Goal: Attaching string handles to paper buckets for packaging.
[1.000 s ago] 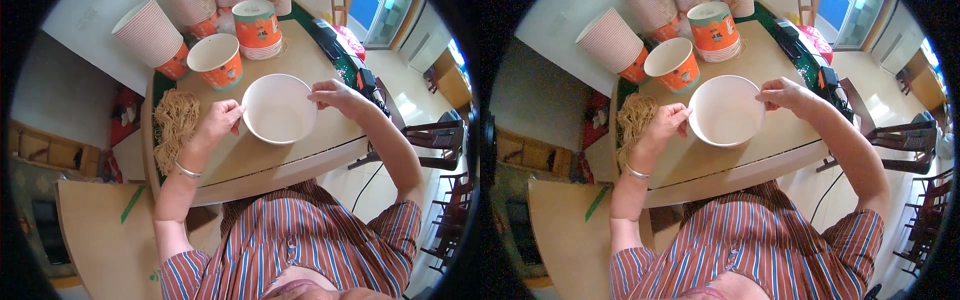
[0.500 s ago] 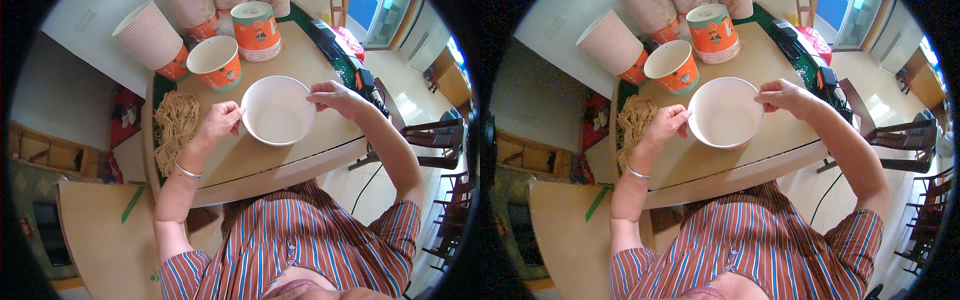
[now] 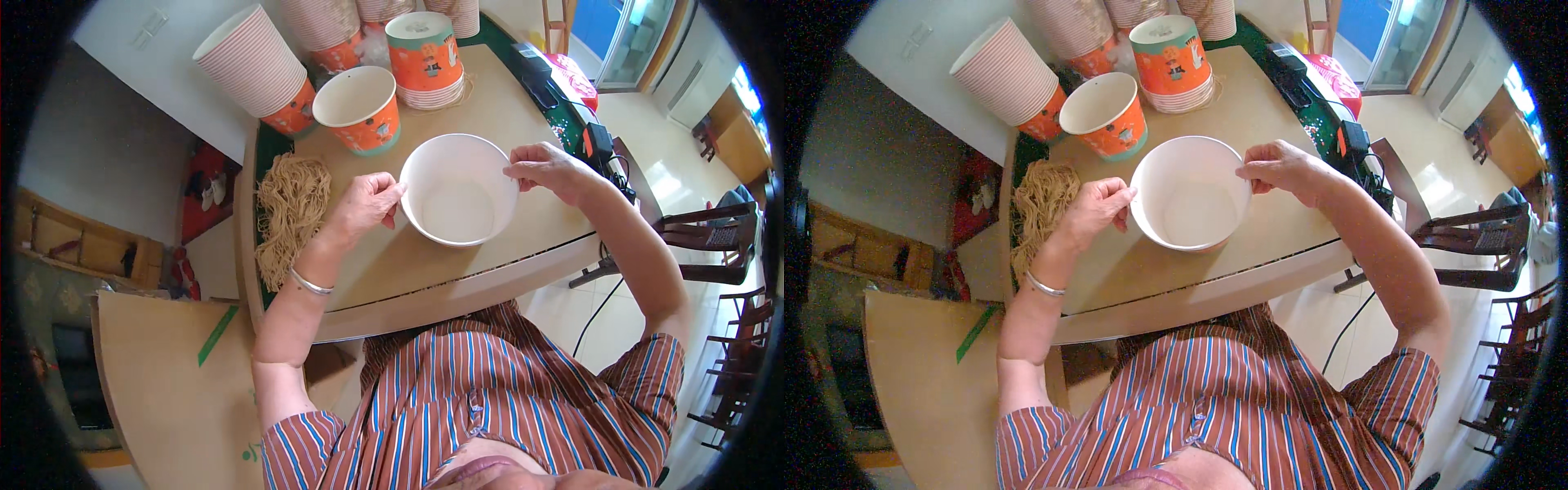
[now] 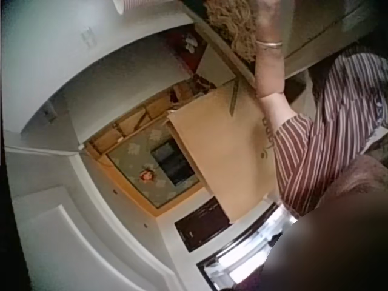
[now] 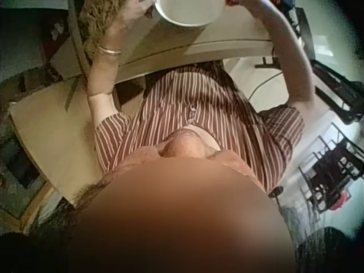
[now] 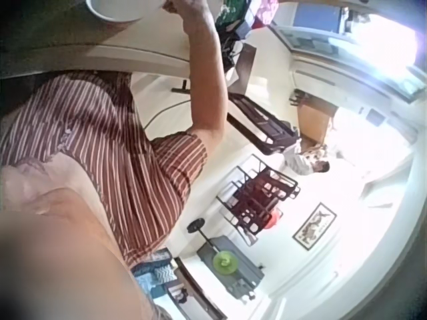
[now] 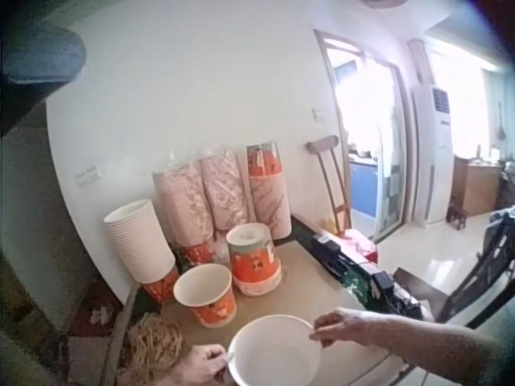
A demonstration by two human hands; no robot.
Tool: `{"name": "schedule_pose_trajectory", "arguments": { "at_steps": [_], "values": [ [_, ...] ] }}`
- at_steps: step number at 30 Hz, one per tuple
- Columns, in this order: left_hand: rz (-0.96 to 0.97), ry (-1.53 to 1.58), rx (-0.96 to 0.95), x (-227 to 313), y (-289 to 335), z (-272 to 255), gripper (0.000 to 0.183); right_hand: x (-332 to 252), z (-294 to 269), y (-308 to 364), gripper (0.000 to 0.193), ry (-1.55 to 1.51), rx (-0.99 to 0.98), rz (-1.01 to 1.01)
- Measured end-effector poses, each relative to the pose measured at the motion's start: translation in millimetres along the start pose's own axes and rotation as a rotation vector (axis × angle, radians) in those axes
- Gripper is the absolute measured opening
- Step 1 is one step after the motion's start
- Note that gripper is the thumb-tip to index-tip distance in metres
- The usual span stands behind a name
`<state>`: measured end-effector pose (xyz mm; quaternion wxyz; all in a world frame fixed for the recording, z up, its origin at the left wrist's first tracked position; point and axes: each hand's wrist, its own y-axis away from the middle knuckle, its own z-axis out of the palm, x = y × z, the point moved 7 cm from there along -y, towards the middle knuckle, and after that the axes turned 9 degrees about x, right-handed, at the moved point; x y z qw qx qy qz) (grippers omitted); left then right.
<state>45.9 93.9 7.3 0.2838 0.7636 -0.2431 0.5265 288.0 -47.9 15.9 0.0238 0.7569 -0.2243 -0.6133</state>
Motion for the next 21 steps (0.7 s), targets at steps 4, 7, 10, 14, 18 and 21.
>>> {"name": "schedule_pose_trajectory", "arguments": {
  "at_steps": [4,7,10,14,18,21],
  "values": [
    [0.027,-0.006,-0.004,-1.6,-0.3,-0.9,0.031,-2.9,0.7,1.9,0.022,0.002,0.009,-0.013],
    [0.016,-0.007,0.001,0.5,0.8,-0.8,0.031,-2.1,-0.5,1.6,0.022,-0.001,0.001,-0.01],
    [0.033,0.005,0.005,1.9,0.8,-1.3,0.031,-3.2,-0.3,2.2,0.022,0.0,0.002,-0.016],
    [0.042,0.015,0.018,4.1,2.1,-1.7,0.029,-6.3,0.7,4.8,0.024,0.038,0.026,-0.011],
    [0.033,0.017,0.026,4.3,3.5,-1.6,0.028,-4.5,-1.9,3.3,0.025,0.07,0.037,-0.009],
    [0.004,0.032,0.029,3.6,5.8,-1.8,0.027,-0.6,0.0,1.4,0.026,0.042,0.022,-0.01]
  ]
}}
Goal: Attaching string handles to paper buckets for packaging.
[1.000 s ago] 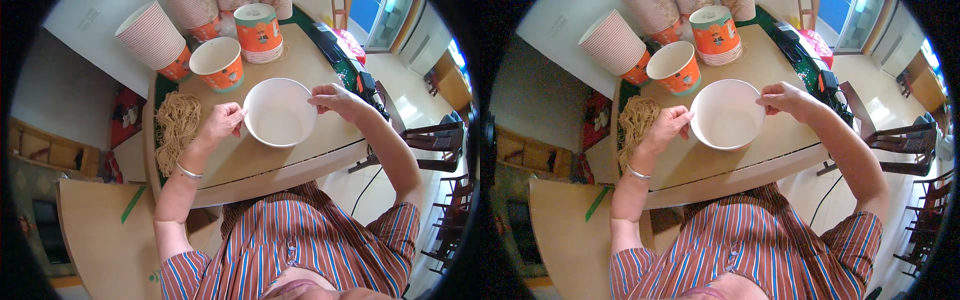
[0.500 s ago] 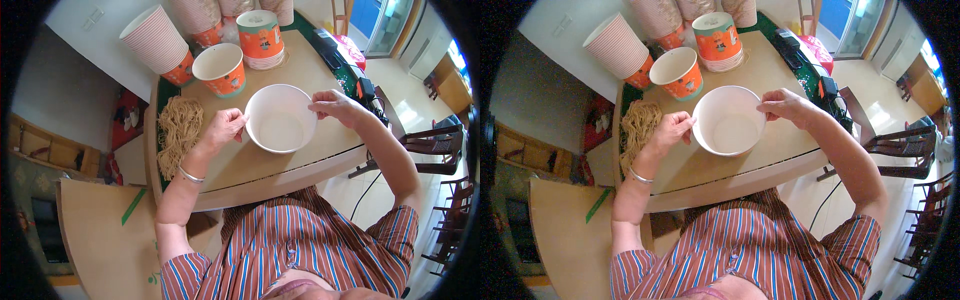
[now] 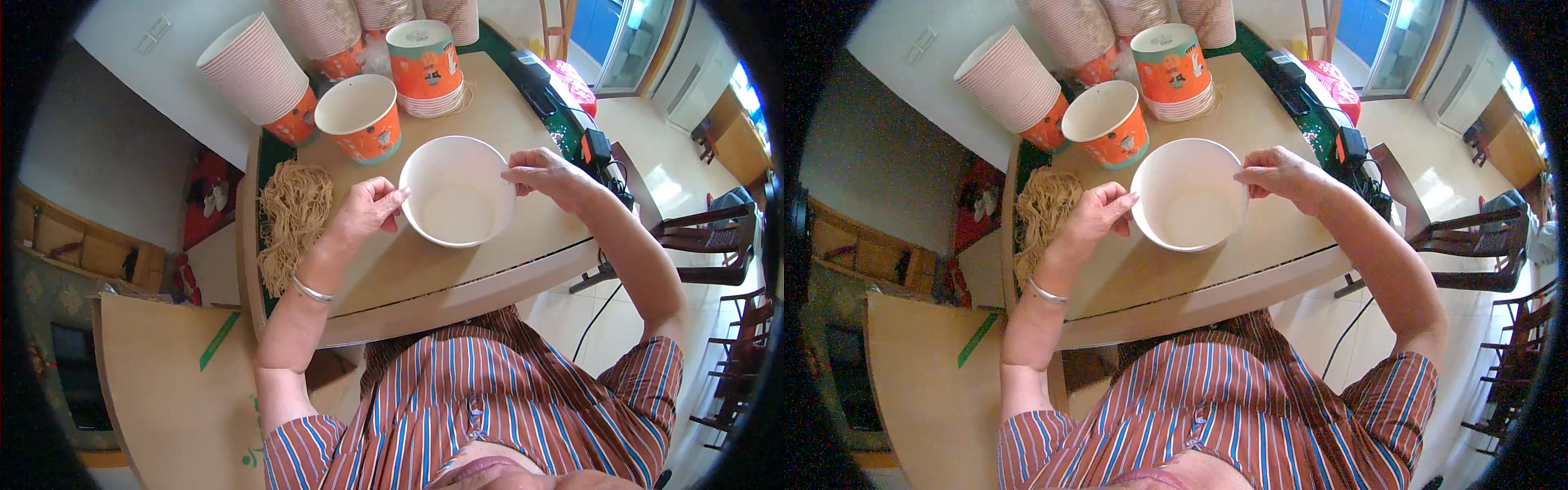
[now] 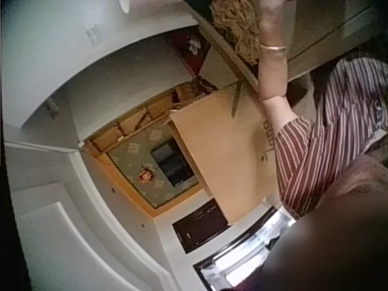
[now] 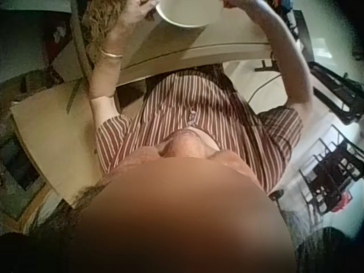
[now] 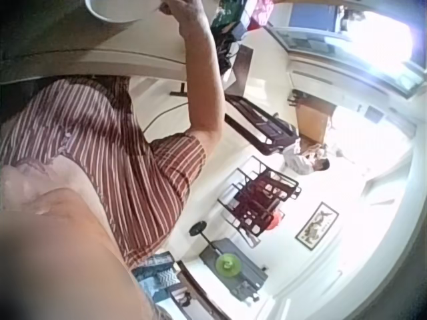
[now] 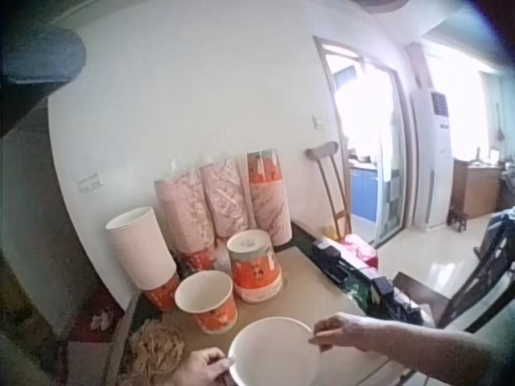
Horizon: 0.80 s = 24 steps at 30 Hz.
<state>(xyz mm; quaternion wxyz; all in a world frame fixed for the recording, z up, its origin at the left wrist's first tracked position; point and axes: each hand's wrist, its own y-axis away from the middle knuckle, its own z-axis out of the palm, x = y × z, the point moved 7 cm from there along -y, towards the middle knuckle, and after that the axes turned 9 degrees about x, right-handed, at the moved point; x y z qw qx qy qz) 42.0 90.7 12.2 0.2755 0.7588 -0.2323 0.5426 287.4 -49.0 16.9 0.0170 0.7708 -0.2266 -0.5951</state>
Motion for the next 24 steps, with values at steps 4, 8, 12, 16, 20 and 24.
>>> {"name": "schedule_pose_trajectory", "arguments": {
  "at_steps": [4,8,12,16,20,24],
  "values": [
    [-0.039,0.088,-0.064,-4.1,0.8,2.5,0.027,6.0,-6.2,-2.0,0.027,0.007,0.035,0.006],
    [-0.111,0.173,-0.109,-13.4,-1.3,0.4,0.028,4.6,-3.5,-3.4,0.026,-0.015,0.008,-0.016],
    [-0.153,0.223,-0.107,-18.7,-0.2,1.7,0.029,4.0,-2.7,-2.9,0.026,-0.01,0.022,0.001],
    [-0.115,0.237,-0.112,-17.5,0.3,3.6,0.03,6.2,-3.1,-3.0,0.025,-0.007,0.009,-0.006],
    [-0.118,0.225,-0.134,-19.3,0.5,2.5,0.026,3.3,-2.0,-1.5,0.025,0.007,0.032,0.008],
    [-0.098,0.193,-0.132,-18.8,-2.9,0.6,0.023,4.0,-1.7,-1.9,0.023,-0.054,0.008,-0.003]
  ]
}}
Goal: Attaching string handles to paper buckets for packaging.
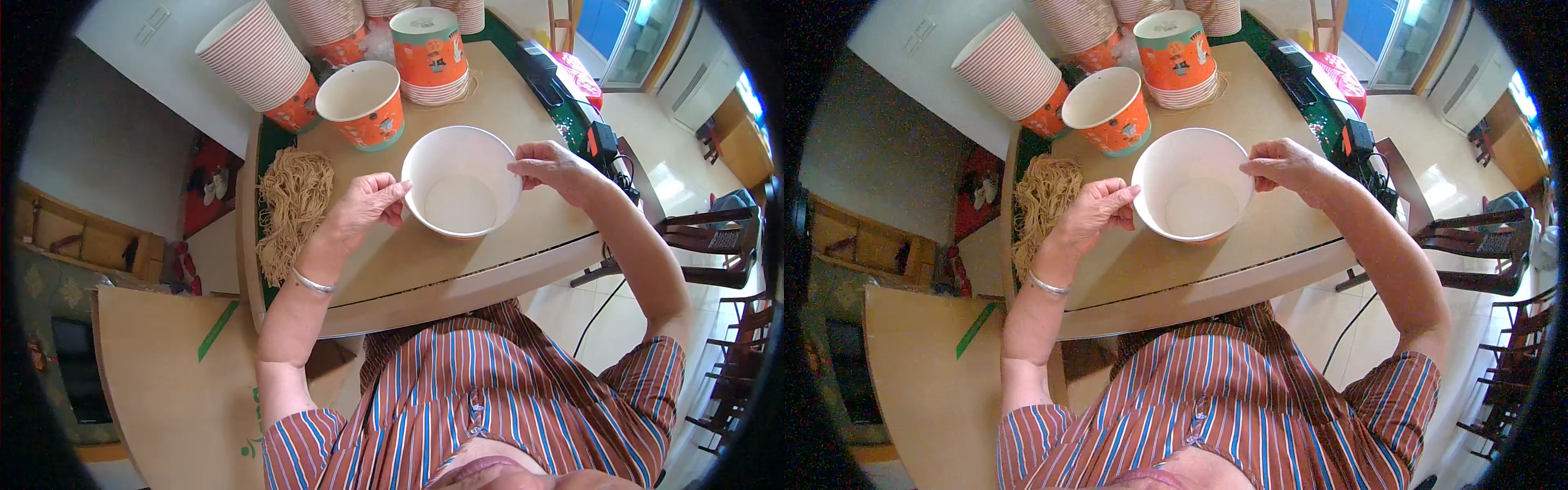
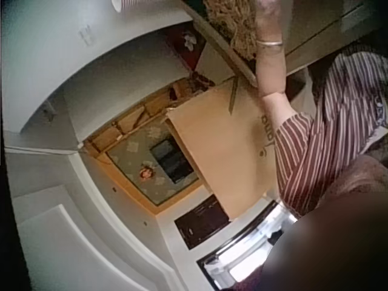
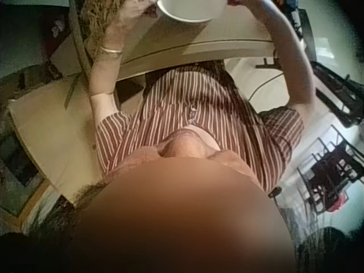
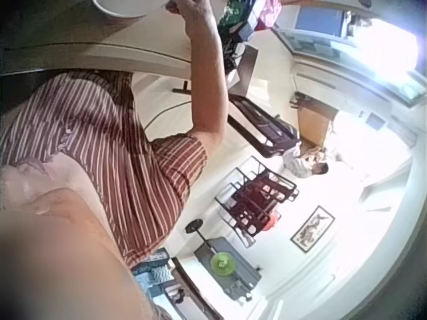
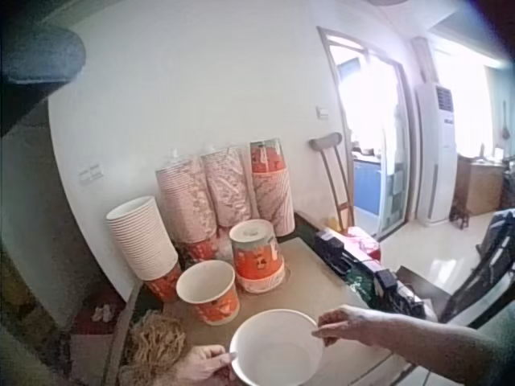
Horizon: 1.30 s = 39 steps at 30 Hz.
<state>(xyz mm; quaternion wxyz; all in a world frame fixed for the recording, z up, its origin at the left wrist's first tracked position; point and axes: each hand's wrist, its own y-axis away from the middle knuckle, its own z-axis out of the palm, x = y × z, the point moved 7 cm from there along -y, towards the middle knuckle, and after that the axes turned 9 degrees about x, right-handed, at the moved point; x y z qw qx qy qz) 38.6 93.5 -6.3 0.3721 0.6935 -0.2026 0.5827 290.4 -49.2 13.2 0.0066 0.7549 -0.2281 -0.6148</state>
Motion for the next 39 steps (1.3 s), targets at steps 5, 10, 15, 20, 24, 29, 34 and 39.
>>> {"name": "schedule_pose_trajectory", "arguments": {
  "at_steps": [5,10,15,20,24,29,34,39],
  "values": [
    [0.111,-0.095,0.171,14.6,-0.7,-3.4,0.017,-9.5,2.7,3.2,0.02,0.018,0.014,-0.033],
    [0.194,-0.057,0.143,30.3,-5.7,-2.6,0.014,-33.1,0.9,9.8,0.015,0.084,0.085,-0.178],
    [0.246,-0.128,0.218,46.0,-10.0,-4.3,0.014,-54.5,-9.4,17.5,0.016,0.277,0.252,-0.259],
    [0.333,-0.15,0.279,63.1,-7.1,-5.8,0.012,-84.0,-6.4,38.5,0.019,0.42,0.465,-0.75],
    [0.409,-0.181,0.337,72.7,-5.1,-9.7,0.011,-88.5,-1.7,43.8,0.016,0.44,0.481,-0.762],
    [0.413,-0.223,0.363,73.1,-3.0,-15.7,0.011,-93.1,2.3,49.1,0.017,0.45,0.482,-0.76],
    [0.464,-0.249,0.394,74.3,-2.4,-20.6,0.012,-101.1,9.3,58.5,0.017,0.507,0.52,-0.904],
    [0.678,-0.184,0.442,88.0,8.3,-20.1,0.015,-121.5,19.5,90.1,0.014,0.653,0.625,-1.226]
  ]
}}
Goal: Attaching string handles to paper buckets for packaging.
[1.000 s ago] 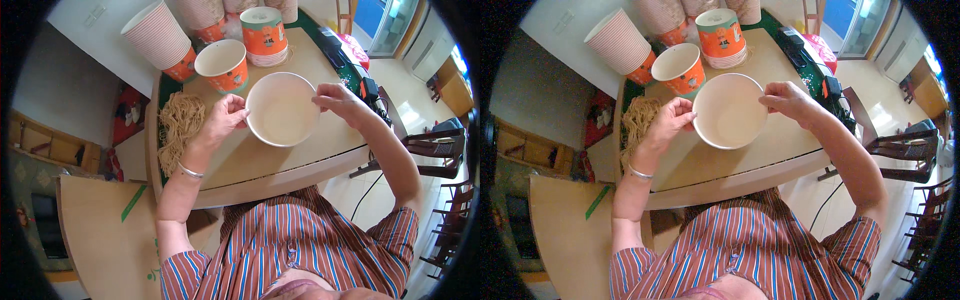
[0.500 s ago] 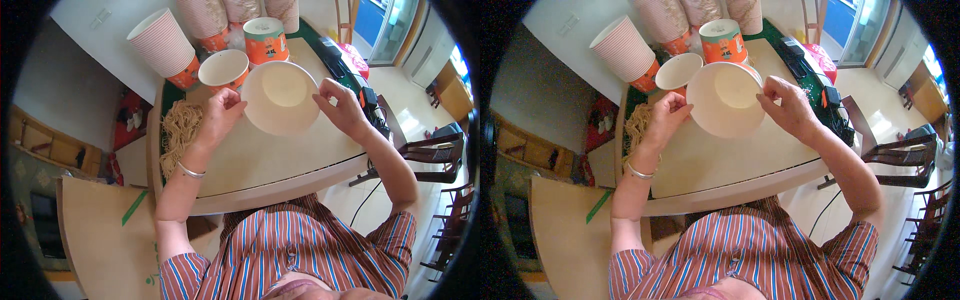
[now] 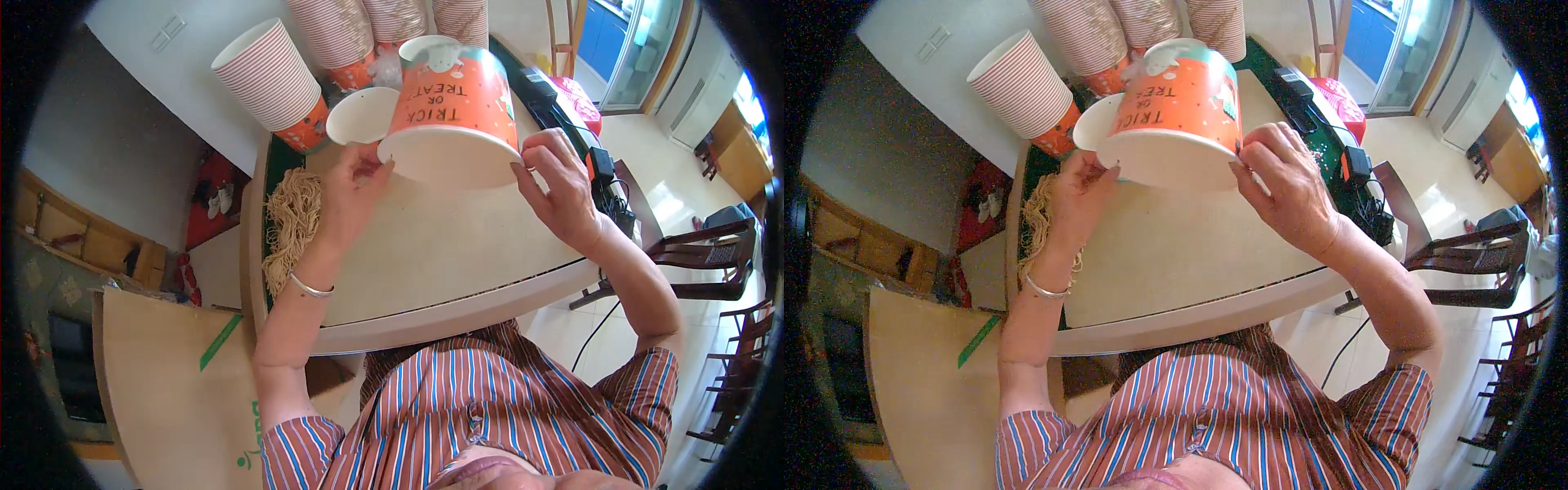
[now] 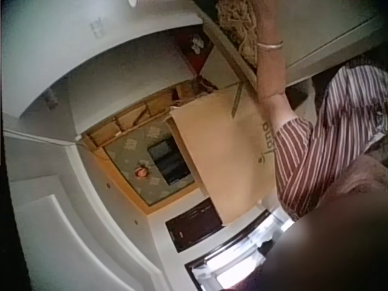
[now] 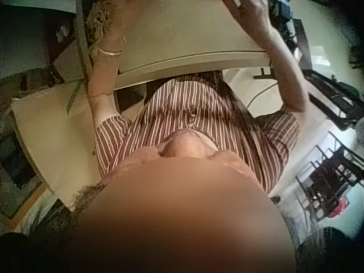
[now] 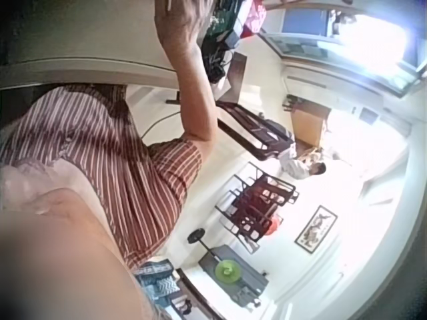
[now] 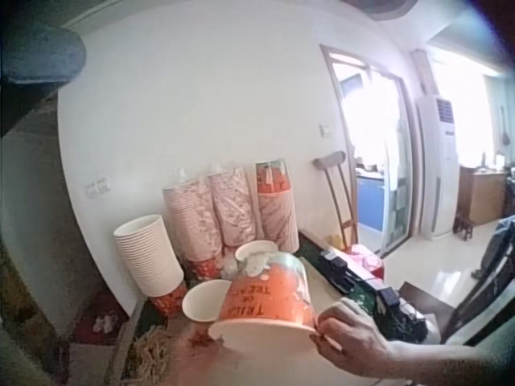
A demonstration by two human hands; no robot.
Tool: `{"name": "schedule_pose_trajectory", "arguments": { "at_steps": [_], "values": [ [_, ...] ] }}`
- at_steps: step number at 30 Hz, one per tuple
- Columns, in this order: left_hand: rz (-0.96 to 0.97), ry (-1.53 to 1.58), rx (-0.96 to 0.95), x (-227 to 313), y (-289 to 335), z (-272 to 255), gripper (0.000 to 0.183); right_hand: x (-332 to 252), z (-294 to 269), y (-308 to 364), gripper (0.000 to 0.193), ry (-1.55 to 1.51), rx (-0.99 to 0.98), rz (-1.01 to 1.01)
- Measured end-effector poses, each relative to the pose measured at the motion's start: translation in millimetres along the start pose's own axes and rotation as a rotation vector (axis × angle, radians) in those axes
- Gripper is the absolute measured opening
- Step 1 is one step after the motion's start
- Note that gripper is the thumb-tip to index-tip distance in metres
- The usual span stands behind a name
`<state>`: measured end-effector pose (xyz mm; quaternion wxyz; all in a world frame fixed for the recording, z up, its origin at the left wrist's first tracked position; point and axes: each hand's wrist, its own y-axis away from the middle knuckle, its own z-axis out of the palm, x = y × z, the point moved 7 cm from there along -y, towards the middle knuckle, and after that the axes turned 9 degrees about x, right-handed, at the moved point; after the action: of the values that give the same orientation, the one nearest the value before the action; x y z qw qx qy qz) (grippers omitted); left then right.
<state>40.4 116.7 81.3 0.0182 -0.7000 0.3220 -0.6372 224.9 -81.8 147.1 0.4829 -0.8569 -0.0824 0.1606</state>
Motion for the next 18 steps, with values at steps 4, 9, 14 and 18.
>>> {"name": "schedule_pose_trajectory", "arguments": {
  "at_steps": [4,9,14,18],
  "values": [
    [0.277,-0.114,0.103,28.3,5.6,-9.3,0.016,-3.7,-4.7,1.9,0.014,0.046,0.026,-0.144],
    [0.37,-0.203,0.146,46.1,8.8,-13.0,0.017,1.8,-8.2,-2.7,0.017,0.036,0.115,-0.108],
    [0.378,-0.245,0.143,48.1,6.6,-11.2,0.018,1.2,-11.5,-8.6,0.018,-0.006,0.142,-0.093],
    [0.417,-0.262,0.153,52.2,6.9,-10.8,0.017,1.5,-13.2,-11.4,0.016,-0.043,0.18,-0.045]
  ]
}}
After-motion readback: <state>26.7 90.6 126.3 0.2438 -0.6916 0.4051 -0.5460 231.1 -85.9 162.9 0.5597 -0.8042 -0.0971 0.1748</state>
